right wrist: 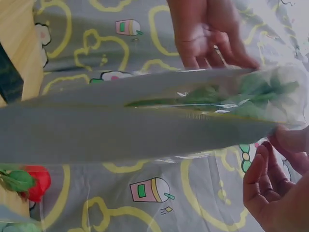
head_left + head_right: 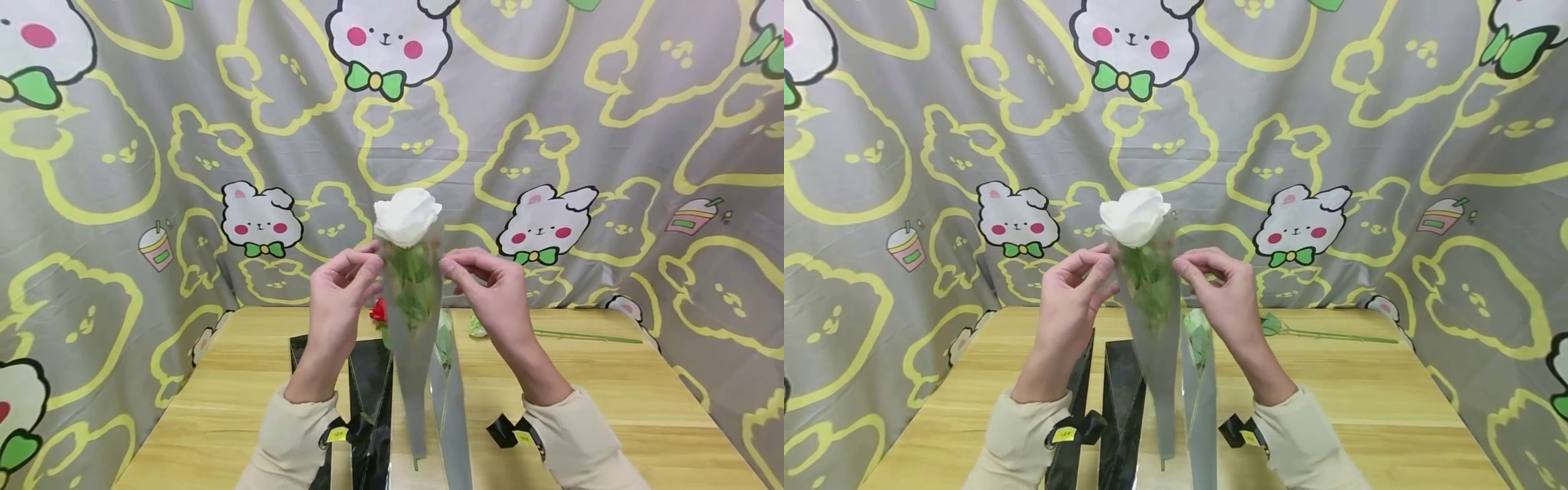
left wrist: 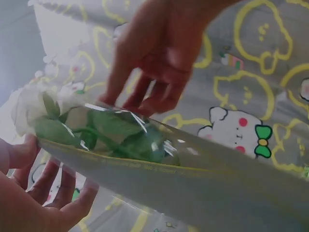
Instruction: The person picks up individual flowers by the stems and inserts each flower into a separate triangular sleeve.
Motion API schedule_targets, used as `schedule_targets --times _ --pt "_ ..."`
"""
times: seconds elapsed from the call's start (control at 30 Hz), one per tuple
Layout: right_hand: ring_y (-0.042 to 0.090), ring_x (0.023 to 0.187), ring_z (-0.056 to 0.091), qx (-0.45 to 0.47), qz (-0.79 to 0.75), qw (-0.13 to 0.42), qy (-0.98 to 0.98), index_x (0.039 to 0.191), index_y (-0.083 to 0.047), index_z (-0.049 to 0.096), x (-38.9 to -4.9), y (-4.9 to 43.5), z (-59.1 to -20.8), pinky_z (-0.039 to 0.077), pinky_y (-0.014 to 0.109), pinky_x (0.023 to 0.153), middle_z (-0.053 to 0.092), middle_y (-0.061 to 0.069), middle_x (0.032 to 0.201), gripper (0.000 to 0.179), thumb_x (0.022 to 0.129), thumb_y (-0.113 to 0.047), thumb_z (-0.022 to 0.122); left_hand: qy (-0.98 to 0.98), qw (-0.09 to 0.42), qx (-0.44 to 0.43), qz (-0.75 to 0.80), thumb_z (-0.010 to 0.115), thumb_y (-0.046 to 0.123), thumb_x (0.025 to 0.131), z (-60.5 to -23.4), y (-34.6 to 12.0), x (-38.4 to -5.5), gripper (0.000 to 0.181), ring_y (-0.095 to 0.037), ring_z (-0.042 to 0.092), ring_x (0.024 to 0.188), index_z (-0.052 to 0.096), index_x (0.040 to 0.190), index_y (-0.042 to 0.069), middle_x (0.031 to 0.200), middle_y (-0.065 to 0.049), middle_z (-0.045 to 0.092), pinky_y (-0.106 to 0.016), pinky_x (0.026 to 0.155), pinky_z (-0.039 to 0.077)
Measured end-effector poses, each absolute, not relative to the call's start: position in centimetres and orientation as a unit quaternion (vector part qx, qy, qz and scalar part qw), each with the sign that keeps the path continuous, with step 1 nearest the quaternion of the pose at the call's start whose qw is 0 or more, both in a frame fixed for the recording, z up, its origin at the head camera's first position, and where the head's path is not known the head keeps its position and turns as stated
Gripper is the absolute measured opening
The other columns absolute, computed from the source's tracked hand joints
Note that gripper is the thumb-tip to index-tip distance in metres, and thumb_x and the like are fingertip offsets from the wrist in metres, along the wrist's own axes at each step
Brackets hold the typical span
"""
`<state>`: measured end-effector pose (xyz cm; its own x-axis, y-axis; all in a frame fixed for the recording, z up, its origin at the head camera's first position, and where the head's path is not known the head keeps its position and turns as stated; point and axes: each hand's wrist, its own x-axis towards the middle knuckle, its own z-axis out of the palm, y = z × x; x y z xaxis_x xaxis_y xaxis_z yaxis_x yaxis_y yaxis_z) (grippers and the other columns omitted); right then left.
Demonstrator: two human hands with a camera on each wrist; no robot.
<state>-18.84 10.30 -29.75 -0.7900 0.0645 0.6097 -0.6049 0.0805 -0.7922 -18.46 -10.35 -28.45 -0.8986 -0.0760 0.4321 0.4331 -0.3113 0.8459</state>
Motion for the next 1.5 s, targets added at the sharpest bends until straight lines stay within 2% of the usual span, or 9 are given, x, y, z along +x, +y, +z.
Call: schedule_targets --times 0.27,0.47,0.6,0.8,0.9,1.03,1.13,1.33,1.5 --pt "0.016 0.096 0.068 0.205 0.657 0.223 -0.690 0.101 0.005 0.076 -18.9 10.1 -30.0 0.057 0.025 0.078 0.070 0.009 0.106 0.011 0.093 -0.003 0.075 -0.557 0.177 -0.148 -0.798 0.068 0.000 0.098 -28.4 -10.0 -18.4 0.023 -0.023 0.063 0.113 0.071 0.080 0.015 0.119 -0.009 0.069 -0.032 0.077 0.050" --pt "0.019 0.090 0.068 0.204 0.666 0.239 -0.677 0.103 0.003 0.076 -19.0 10.0 -29.8 0.057 0.030 0.074 0.070 0.008 0.109 0.012 0.094 -0.005 0.075 -0.543 0.161 -0.166 -0.807 0.066 -0.002 0.098 -28.5 -10.1 -18.5 0.023 -0.023 0.062 0.111 0.071 0.083 0.015 0.118 -0.010 0.066 -0.033 0.080 0.055" --pt "0.018 0.089 0.067 0.205 0.670 0.240 -0.672 0.104 0.004 0.075 -19.1 10.0 -29.6 0.057 0.031 0.073 0.070 0.006 0.109 0.013 0.094 -0.004 0.075 -0.530 0.143 -0.183 -0.816 0.062 -0.004 0.099 -28.5 -10.2 -18.6 0.025 -0.019 0.061 0.106 0.070 0.083 0.014 0.119 -0.009 0.064 -0.026 0.069 0.053" --pt "0.021 0.097 0.066 0.207 0.677 0.255 -0.659 0.098 0.006 0.076 -19.1 9.9 -29.6 0.055 0.025 0.077 0.069 0.009 0.107 0.009 0.092 -0.001 0.076 -0.507 0.139 -0.192 -0.829 0.060 -0.007 0.100 -28.4 -10.1 -18.7 0.027 -0.019 0.062 0.106 0.070 0.083 0.012 0.115 -0.009 0.064 -0.029 0.071 0.057" --pt "0.023 0.103 0.064 0.210 0.670 0.258 -0.663 0.094 0.006 0.077 -19.2 9.9 -29.7 0.054 0.025 0.079 0.069 0.009 0.106 0.008 0.092 -0.002 0.076 -0.500 0.161 -0.194 -0.829 0.061 -0.006 0.099 -28.4 -10.0 -18.8 0.025 -0.019 0.062 0.102 0.069 0.082 0.010 0.114 -0.010 0.064 -0.028 0.069 0.055" --pt "0.023 0.106 0.063 0.208 0.669 0.258 -0.665 0.093 0.006 0.077 -19.4 10.1 -29.7 0.054 0.025 0.081 0.070 0.008 0.105 0.008 0.092 -0.001 0.076 -0.544 0.190 -0.203 -0.791 0.065 -0.004 0.098 -28.6 -9.6 -18.7 0.020 -0.014 0.057 0.084 0.068 0.083 0.009 0.112 -0.010 0.065 -0.024 0.064 0.048" --pt "0.024 0.109 0.062 0.207 0.674 0.262 -0.659 0.093 0.007 0.077 -19.4 10.3 -29.5 0.054 0.026 0.082 0.070 0.009 0.104 0.008 0.092 -0.001 0.076 -0.561 0.194 -0.201 -0.779 0.066 -0.003 0.098 -28.8 -9.4 -18.7 0.018 -0.013 0.054 0.081 0.068 0.084 0.009 0.112 -0.010 0.065 -0.024 0.063 0.045" --pt "0.024 0.110 0.062 0.207 0.676 0.252 -0.661 0.095 0.008 0.077 -19.3 10.5 -29.2 0.055 0.025 0.083 0.070 0.009 0.106 0.010 0.093 -0.002 0.076 -0.539 0.174 -0.190 -0.802 0.063 -0.004 0.099 -28.8 -9.3 -18.8 0.020 -0.021 0.063 0.107 0.066 0.086 0.011 0.115 -0.010 0.064 -0.033 0.078 0.057" --pt "0.024 0.110 0.064 0.206 0.682 0.258 -0.653 0.097 0.008 0.076 -19.3 10.6 -29.0 0.054 0.025 0.079 0.070 0.009 0.106 0.011 0.093 -0.002 0.075 -0.531 0.164 -0.203 -0.806 0.062 -0.003 0.100 -28.8 -9.3 -18.9 0.019 -0.020 0.062 0.106 0.065 0.088 0.012 0.116 -0.010 0.063 -0.026 0.067 0.051"
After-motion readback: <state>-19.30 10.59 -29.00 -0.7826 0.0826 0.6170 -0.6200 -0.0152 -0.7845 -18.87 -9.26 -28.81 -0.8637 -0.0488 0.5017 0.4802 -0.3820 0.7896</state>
